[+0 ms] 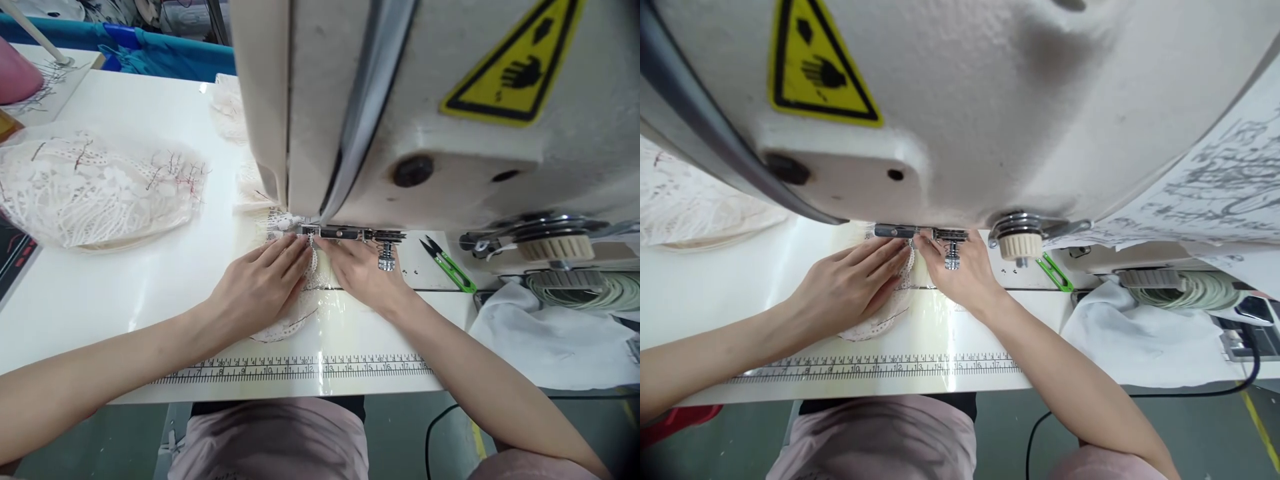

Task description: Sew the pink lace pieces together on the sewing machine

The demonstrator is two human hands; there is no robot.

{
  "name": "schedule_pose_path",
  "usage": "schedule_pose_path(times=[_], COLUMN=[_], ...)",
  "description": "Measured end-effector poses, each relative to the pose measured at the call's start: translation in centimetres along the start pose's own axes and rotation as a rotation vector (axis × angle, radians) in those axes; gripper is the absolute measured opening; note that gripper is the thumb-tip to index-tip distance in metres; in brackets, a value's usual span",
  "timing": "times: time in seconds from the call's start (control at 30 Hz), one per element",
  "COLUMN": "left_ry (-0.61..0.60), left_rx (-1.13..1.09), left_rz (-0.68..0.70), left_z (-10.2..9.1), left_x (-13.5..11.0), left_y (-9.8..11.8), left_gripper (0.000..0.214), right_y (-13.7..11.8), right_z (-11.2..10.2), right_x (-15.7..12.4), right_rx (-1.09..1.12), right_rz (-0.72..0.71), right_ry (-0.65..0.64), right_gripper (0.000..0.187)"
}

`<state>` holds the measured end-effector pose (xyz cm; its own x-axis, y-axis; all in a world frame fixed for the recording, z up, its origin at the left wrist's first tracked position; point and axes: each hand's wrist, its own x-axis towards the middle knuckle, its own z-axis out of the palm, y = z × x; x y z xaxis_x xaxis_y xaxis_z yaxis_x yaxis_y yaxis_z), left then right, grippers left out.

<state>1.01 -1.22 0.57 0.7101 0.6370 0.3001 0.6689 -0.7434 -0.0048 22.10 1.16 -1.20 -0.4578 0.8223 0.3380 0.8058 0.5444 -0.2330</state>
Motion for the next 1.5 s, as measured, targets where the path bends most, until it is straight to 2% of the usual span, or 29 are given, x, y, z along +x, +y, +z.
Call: schedule_pose_path(times=[0.17,0.33,0.7,1.07,1.27,1.4,1.5], left_ry=[0.035,0.055,0.071,0.087,0.089,0.081,0.074], left_rx=[0.067,0.051,0.059,0.073,0.066,0.055,0.038], left_rz=[0.037,0.033,0.039,0.042,0.032,0.020,0.014], left_z=[0.0,0.3,0.3,0.2,0.2,0.3,0.5], left_x=[0.0,0.1,0.5,0.7,0.7,0.7,0.7], left_y=[0.0,-0.3,-0.3,-0.3,-0.4,-0.5,-0.5], left_gripper=[0.038,0.039,0.037,0.036,0.035,0.036,0.037], right_y=[-0.1,-0.2,0.1,0.7,0.7,0.2,-0.2], right_z=[-0.2,0.1,0.2,1.2,0.5,-0.2,-0.5], right_x=[0.2,0.4,0.4,-0.4,-0.6,-0.8,-0.6], right_rx=[-0.021,0.015,0.020,-0.038,-0.156,-0.197,-0.205], right_rz=[-0.045,-0.035,-0.026,-0.098,-0.119,-0.085,-0.033], right_ry=[-0.025,0.035,0.063,0.148,0.074,0.000,0.000], right_gripper=[0.028,0.027,0.025,0.038,0.042,0.042,0.037])
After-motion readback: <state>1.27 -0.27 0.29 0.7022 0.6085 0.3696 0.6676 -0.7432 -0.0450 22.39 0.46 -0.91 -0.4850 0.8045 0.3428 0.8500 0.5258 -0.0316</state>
